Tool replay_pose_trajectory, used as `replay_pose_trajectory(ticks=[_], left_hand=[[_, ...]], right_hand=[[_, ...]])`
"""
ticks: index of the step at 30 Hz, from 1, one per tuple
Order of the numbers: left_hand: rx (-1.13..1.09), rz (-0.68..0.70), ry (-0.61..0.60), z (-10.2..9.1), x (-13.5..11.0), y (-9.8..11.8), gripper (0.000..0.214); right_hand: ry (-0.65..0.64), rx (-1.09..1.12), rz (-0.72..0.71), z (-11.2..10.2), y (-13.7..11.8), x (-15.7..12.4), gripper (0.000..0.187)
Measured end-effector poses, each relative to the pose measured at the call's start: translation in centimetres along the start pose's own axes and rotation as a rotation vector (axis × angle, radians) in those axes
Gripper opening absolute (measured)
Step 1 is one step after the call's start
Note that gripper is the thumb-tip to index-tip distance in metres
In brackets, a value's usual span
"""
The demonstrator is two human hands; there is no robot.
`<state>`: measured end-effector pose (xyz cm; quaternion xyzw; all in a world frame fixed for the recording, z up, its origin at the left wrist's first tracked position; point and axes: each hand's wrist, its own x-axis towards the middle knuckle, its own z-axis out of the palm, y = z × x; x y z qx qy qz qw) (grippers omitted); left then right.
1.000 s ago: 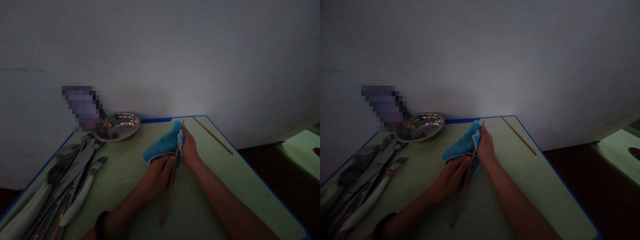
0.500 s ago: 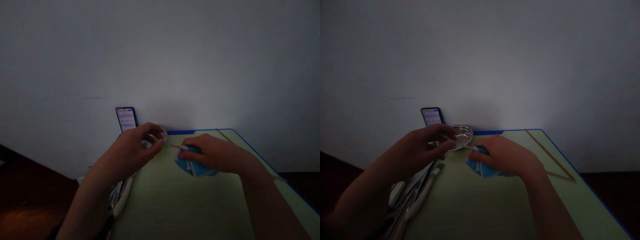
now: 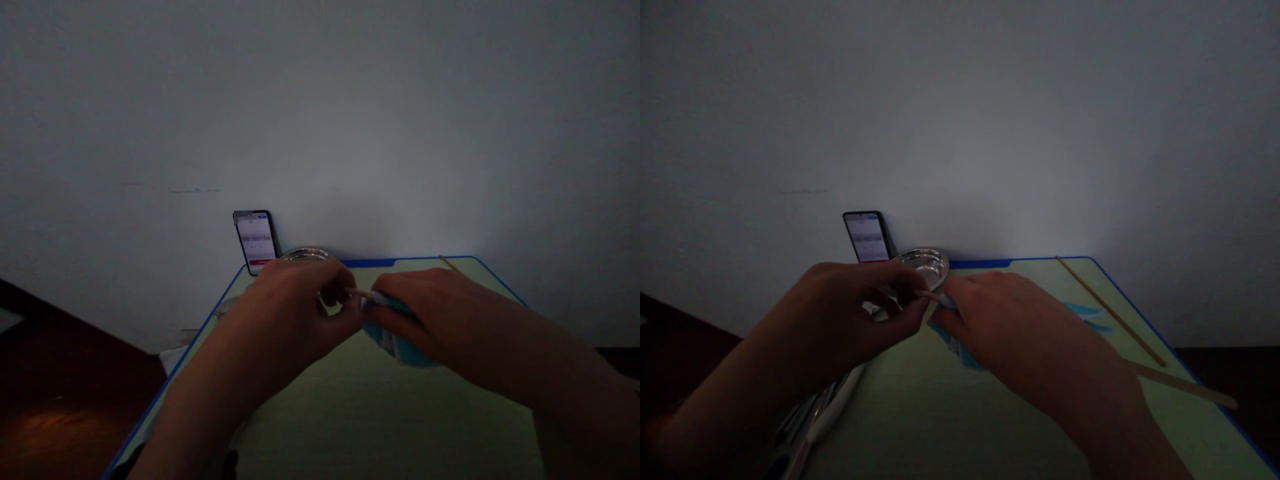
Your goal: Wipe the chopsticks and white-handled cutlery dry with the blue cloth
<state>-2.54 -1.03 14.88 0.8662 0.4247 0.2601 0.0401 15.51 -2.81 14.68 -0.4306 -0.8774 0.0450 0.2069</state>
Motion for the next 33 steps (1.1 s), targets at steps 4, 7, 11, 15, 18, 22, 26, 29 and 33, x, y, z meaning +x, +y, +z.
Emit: replay_pose_trajectory(ticks=[4,7,11,15,18,22,26,29,33], left_hand=[[0.019,-0.060,0.033,0.2,0.0,0.4,0.008],[0.089,-0.086,0.108,0.7,0.2,1.0,0.010],[0.147,-0.093,0.161,2.0,0.6,1.3,0.014],[0.125,-0.063,0.119,2.6,0.9,0.8,0.016],[0.059,-0.043,0.095,2.2,0.9,0.5,0.019],[-0.096,-0.086,0.081,1.2,0.7,0.5,0.023],[-0.452,-0.100,-0.133,0.9,0.7,0.0,0.011],[-0.727,-0.121,-0.335,1.2,0.9,-0.8,0.014],[-0.928,-0.142,-0.428,1.5,1.0,-1.4,0.013]], right_hand=[[0.021,-0.034,-0.007,0.0,0.2,0.3,0.023],[0.027,-0.044,0.003,0.1,0.4,0.5,0.023],[0.018,-0.090,0.052,0.3,0.7,0.7,0.024],[-0.012,-0.157,0.073,0.4,1.1,0.7,0.024],[-0.041,-0.184,0.083,0.5,1.6,0.6,0.025],[-0.071,-0.192,0.176,0.2,2.3,0.5,0.029],[-0.133,-0.182,0.283,-0.3,2.8,0.4,0.034],[-0.160,-0.152,0.312,-0.5,3.0,0.4,0.036],[-0.170,-0.153,0.333,-0.4,3.3,0.4,0.036]])
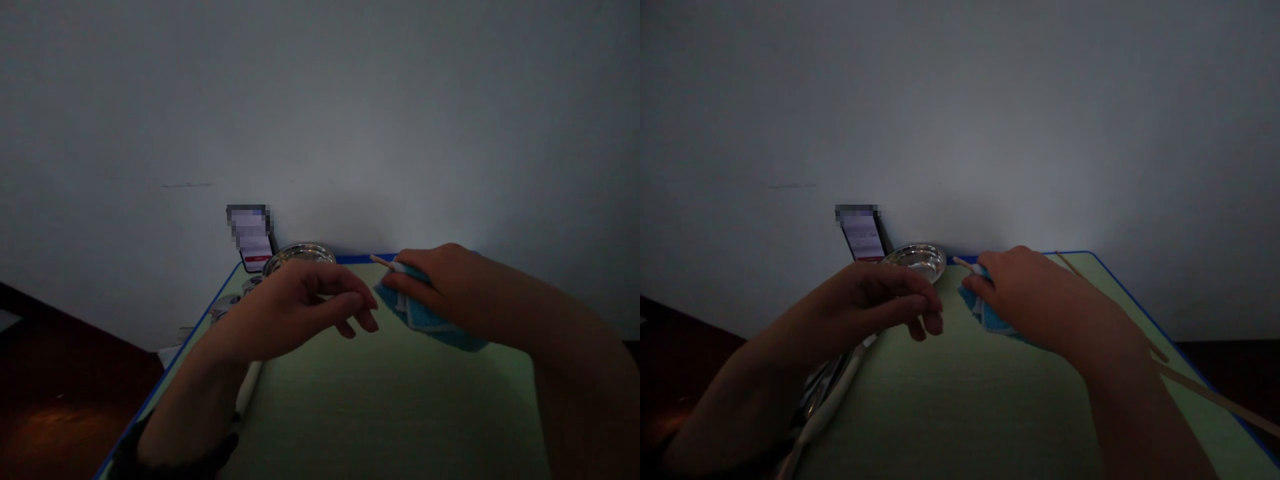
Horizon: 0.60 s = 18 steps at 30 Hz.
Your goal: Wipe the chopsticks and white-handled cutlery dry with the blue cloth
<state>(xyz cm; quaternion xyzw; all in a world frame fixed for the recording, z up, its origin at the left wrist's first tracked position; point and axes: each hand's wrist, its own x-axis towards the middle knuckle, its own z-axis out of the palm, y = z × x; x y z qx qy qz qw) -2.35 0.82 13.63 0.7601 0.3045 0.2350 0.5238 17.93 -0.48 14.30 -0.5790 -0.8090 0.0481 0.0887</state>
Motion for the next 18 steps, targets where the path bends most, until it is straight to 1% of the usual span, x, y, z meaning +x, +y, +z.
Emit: replay_pose_trajectory(ticks=[4,9,11,14,18], left_hand=[[-0.140,-0.014,-0.056,0.1,0.0,-0.1,0.010],[-0.243,-0.004,-0.099,0.3,0.3,-0.8,0.003],[-0.289,0.004,-0.135,0.3,0.5,-1.2,0.004],[-0.323,0.012,-0.189,0.3,0.5,-1.6,0.006],[-0.320,-0.003,-0.192,0.2,0.6,-1.7,0.003]], right_hand=[[0.005,-0.006,-0.003,0.1,0.3,0.1,0.036],[0.000,-0.006,-0.010,0.1,0.4,0.0,0.037],[-0.012,0.006,-0.007,0.0,0.4,0.1,0.037],[-0.020,0.007,-0.010,0.0,0.4,0.1,0.037],[-0.010,-0.018,-0.036,0.2,0.3,0.1,0.038]])
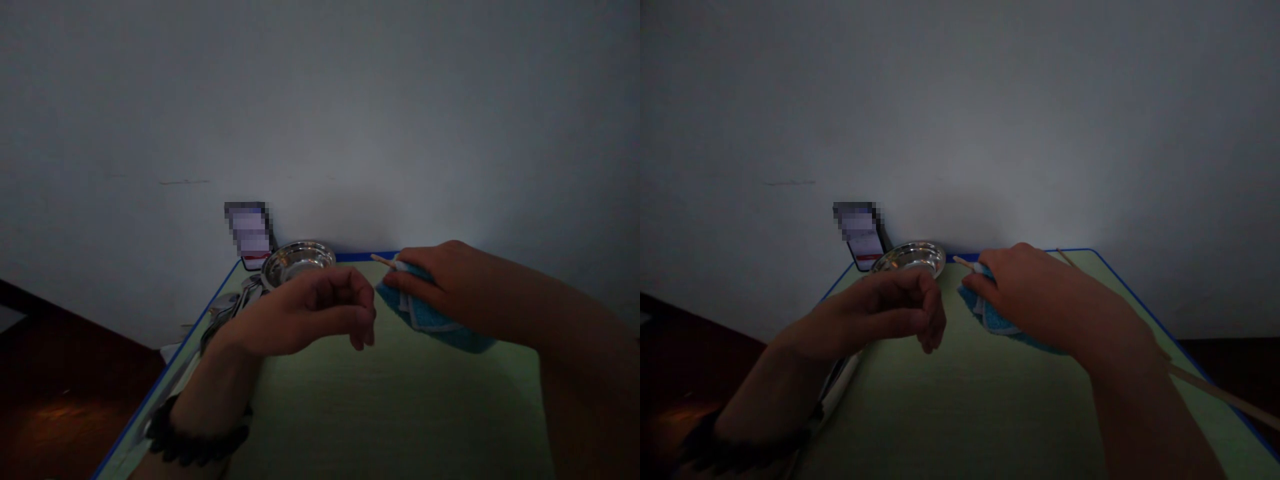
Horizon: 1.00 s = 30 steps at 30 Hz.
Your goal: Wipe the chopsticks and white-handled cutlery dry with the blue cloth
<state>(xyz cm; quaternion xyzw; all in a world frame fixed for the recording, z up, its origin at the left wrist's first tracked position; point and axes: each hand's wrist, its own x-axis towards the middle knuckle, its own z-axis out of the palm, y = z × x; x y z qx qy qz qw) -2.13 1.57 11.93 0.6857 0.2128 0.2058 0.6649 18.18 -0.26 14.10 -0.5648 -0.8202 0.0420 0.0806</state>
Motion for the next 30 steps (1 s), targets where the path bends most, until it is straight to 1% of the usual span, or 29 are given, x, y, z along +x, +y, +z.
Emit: replay_pose_trajectory(ticks=[7,12,15,22,30], left_hand=[[-0.116,-0.040,-0.019,0.4,0.2,-0.1,0.008],[-0.179,-0.016,-0.069,0.4,0.4,-0.5,0.011],[-0.181,-0.028,-0.094,0.2,0.5,-0.7,0.009],[-0.198,-0.051,-0.098,-0.2,0.5,-1.5,0.016],[-0.219,-0.034,-0.136,-0.4,0.7,-1.8,0.007]], right_hand=[[-0.012,0.008,-0.007,-0.1,-0.2,0.0,0.039],[-0.029,0.004,-0.007,-0.1,-0.4,0.0,0.037],[-0.024,0.005,-0.009,-0.2,-0.3,-0.1,0.037],[-0.033,0.119,-0.041,-0.5,-0.5,-0.4,0.040],[-0.045,0.123,-0.057,-0.5,-0.4,-0.5,0.039]])
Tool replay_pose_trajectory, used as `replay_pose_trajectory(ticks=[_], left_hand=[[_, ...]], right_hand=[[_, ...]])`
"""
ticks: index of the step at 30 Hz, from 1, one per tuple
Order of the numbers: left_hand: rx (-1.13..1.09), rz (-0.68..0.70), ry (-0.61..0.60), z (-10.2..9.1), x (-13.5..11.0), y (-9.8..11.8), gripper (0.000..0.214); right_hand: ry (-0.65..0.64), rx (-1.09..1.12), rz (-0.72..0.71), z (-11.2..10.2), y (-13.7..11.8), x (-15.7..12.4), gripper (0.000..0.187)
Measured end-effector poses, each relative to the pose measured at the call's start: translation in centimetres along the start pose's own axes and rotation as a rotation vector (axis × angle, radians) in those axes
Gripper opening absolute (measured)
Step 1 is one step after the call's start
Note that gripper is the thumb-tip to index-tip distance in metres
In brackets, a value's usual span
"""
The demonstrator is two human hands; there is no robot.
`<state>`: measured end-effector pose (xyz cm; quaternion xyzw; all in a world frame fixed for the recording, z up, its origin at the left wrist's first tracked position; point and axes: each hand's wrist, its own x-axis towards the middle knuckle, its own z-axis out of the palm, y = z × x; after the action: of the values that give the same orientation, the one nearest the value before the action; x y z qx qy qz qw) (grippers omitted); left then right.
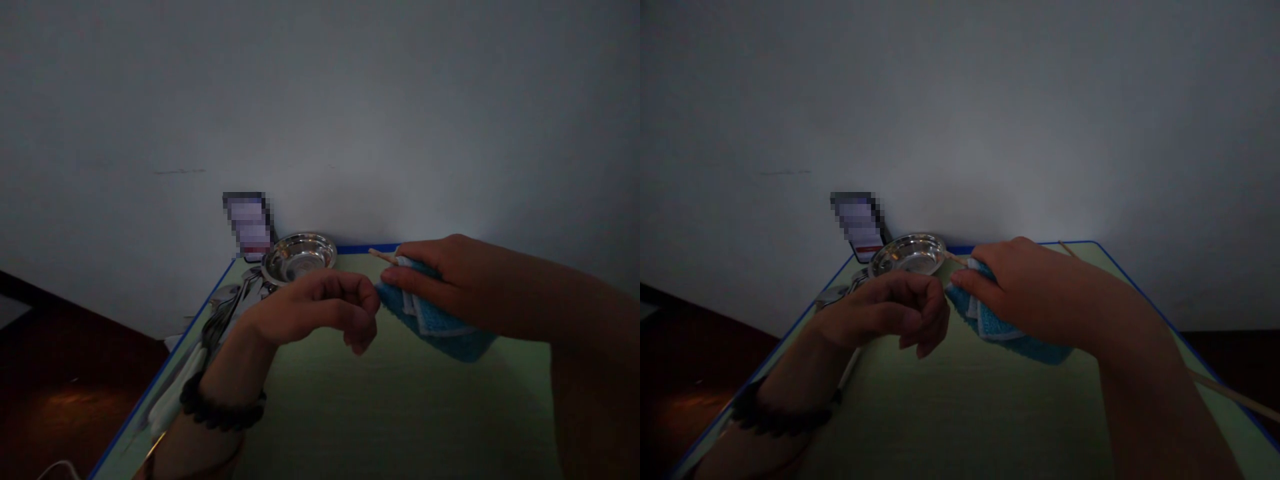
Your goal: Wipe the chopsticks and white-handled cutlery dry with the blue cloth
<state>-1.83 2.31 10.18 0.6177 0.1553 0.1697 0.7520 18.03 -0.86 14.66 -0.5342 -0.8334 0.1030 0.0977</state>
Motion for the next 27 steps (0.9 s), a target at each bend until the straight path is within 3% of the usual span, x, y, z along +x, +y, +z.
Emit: replay_pose_trajectory(ticks=[7,9,11,13,15,17,20,23,25,27], left_hand=[[0.130,0.011,0.014,0.2,0.2,0.3,0.014],[0.319,0.019,0.082,0.2,0.4,0.3,0.022],[0.669,0.067,0.231,-0.1,0.7,0.0,0.030],[1.128,0.225,0.429,-0.6,1.0,-0.7,0.034],[1.534,0.517,0.588,-1.2,1.3,-1.5,0.039],[1.699,0.745,0.654,-1.6,1.4,-2.0,0.035],[1.690,0.931,0.707,-1.5,1.3,-2.2,0.025],[1.570,0.972,0.738,-1.1,1.3,-2.0,0.021],[1.375,0.838,0.718,-1.0,1.4,-1.9,0.020],[1.069,0.589,0.594,-1.1,1.5,-2.0,0.020]], right_hand=[[-0.015,0.021,-0.016,-0.2,-0.1,0.0,0.039],[-0.013,0.041,-0.001,-0.2,0.0,0.0,0.041],[0.000,0.047,0.025,-0.1,0.3,0.1,0.044],[0.011,0.034,0.050,0.0,0.7,0.1,0.045],[0.009,0.019,0.070,0.0,1.2,0.1,0.044],[-0.001,0.019,0.083,0.0,1.4,0.0,0.042],[-0.024,0.053,0.076,-0.1,1.4,-0.1,0.040],[-0.077,0.127,0.048,-0.2,1.3,-0.2,0.037],[-0.109,0.173,0.040,-0.2,1.3,-0.2,0.035],[-0.119,0.201,0.042,-0.2,1.3,-0.2,0.033]])
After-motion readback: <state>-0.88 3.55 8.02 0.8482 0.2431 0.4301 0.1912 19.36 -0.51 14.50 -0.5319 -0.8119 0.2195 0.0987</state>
